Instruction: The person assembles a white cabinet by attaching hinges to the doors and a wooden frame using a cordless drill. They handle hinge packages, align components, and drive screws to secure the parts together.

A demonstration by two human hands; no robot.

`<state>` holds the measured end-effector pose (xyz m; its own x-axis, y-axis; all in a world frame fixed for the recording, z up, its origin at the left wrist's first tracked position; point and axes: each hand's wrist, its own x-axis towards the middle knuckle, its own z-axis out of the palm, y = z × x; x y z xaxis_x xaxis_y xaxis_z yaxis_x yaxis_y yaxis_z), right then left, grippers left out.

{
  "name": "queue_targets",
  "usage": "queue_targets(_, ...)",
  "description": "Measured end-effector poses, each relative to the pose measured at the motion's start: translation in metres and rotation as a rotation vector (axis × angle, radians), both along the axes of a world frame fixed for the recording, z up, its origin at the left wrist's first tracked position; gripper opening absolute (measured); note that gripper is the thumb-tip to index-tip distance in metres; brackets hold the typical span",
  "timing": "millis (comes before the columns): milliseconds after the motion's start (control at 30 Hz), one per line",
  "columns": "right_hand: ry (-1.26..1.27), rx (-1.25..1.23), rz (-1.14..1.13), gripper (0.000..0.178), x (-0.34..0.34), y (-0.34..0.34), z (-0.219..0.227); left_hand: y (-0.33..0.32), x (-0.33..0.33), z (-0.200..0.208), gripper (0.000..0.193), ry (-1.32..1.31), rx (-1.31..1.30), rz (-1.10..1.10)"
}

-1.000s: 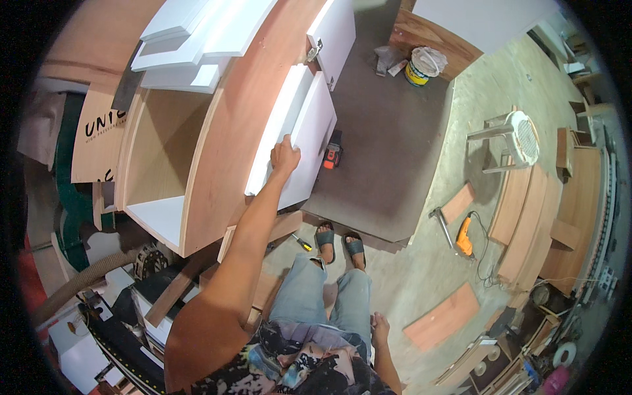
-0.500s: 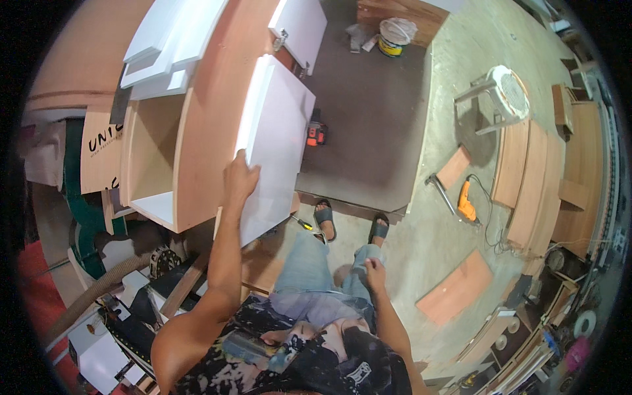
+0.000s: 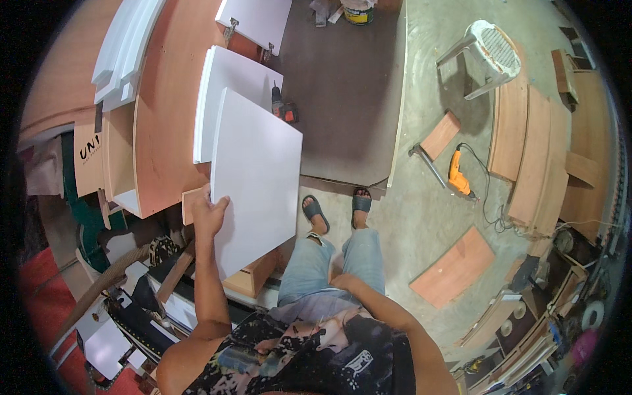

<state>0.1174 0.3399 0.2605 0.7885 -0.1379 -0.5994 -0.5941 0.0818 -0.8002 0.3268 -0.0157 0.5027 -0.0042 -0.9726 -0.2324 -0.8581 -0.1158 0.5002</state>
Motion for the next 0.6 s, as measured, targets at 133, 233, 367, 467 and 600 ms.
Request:
queue_targets(133, -0.147, -0.062, -0.09, 0.036, -0.011, 0.033, 0.009, 0.0, -0.021, -0.056, 0.032, 0.027, -0.11, -0.09)
queue_targets(233, -0.173, -0.115, -0.109, 0.03, -0.019, 0.041, 0.018, -0.015, -0.05, -0.089, 0.035, 0.042, -0.041, -0.077)
queue_targets(367, -0.21, 0.047, -0.371, 0.028, -0.019, 0.043, 0.015, -0.031, -0.069, -0.136, 0.037, -0.046, -0.067, -0.08)
queue_targets(467, -0.139, 0.375, -0.668, 0.036, -0.035, -0.014, 0.02, -0.046, -0.094, -0.169, 0.039, -0.105, -0.103, -0.12)
queue_targets(600, -0.128, -0.022, -1.23, 0.044, -0.049, -0.121, -0.021, -0.059, -0.121, -0.192, 0.038, -0.148, -0.137, -0.146)
